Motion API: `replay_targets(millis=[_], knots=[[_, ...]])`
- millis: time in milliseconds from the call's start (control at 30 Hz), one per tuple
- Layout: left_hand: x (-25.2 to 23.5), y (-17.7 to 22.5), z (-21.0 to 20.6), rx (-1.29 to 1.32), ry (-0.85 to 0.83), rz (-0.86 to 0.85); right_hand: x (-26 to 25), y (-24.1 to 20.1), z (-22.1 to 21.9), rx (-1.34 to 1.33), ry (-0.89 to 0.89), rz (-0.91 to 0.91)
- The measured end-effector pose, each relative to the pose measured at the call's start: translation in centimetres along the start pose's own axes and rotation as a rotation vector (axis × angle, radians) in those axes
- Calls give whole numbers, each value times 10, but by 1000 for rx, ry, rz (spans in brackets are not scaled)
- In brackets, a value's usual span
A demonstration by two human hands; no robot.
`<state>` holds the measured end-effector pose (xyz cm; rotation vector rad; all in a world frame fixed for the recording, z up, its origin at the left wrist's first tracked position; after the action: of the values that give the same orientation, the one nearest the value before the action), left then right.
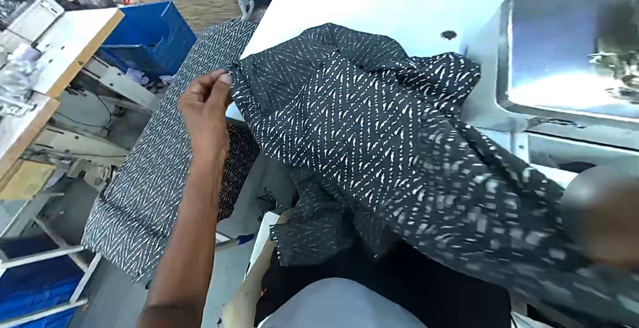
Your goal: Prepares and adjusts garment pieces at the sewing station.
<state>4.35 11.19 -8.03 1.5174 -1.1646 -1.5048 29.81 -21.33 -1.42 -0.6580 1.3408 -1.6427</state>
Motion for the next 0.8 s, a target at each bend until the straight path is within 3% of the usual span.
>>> replay_targets(millis=[67, 100, 133, 167, 300, 367, 433, 500, 600, 667, 733, 800], knots=[[13, 50, -33, -189, -170, -367, -8, -3, -19, 148, -225, 493], [27, 69, -46, -255, -209, -493, -8, -7, -34, 160, -284, 637], [41, 76, -53, -261, -208, -512, -7, -12, -48, 114, -353, 700], [52, 68, -57, -174, -182, -408, -7, -17, -58, 69, -391, 723], [106, -25, -65, 484, -86, 573, -29, -6, -67, 208, -227, 699], [126, -37, -74, 634, -109, 798, -37, 8, -69, 206, -223, 639], [129, -30, -82, 753, -129, 886, -35, 16, -74, 209, -240, 624], [120, -11, -88, 693, -206, 731, -32, 17, -77, 237, -254, 645], [99, 37, -74, 149, -151, 32, -24, 7, -77, 223, -273, 705], [95, 59, -62, 7, -73, -312, -26, -2, -77, 180, -301, 740], [93, 57, -59, 140, -67, -247, -37, -7, -78, 157, -312, 749], [96, 43, -63, 368, -101, 39, -41, -19, -86, 111, -356, 764]])
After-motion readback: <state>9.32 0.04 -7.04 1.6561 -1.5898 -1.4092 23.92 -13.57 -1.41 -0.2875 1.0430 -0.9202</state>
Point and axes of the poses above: each hand's wrist, its own x-axis away from the middle knuckle, its own z-axis out of the back of the hand, y = z × x, the point moved 7 cm from there along -x, towards the middle knuckle, and after that the axes turned 9 degrees about y, right-handed, at the moved point
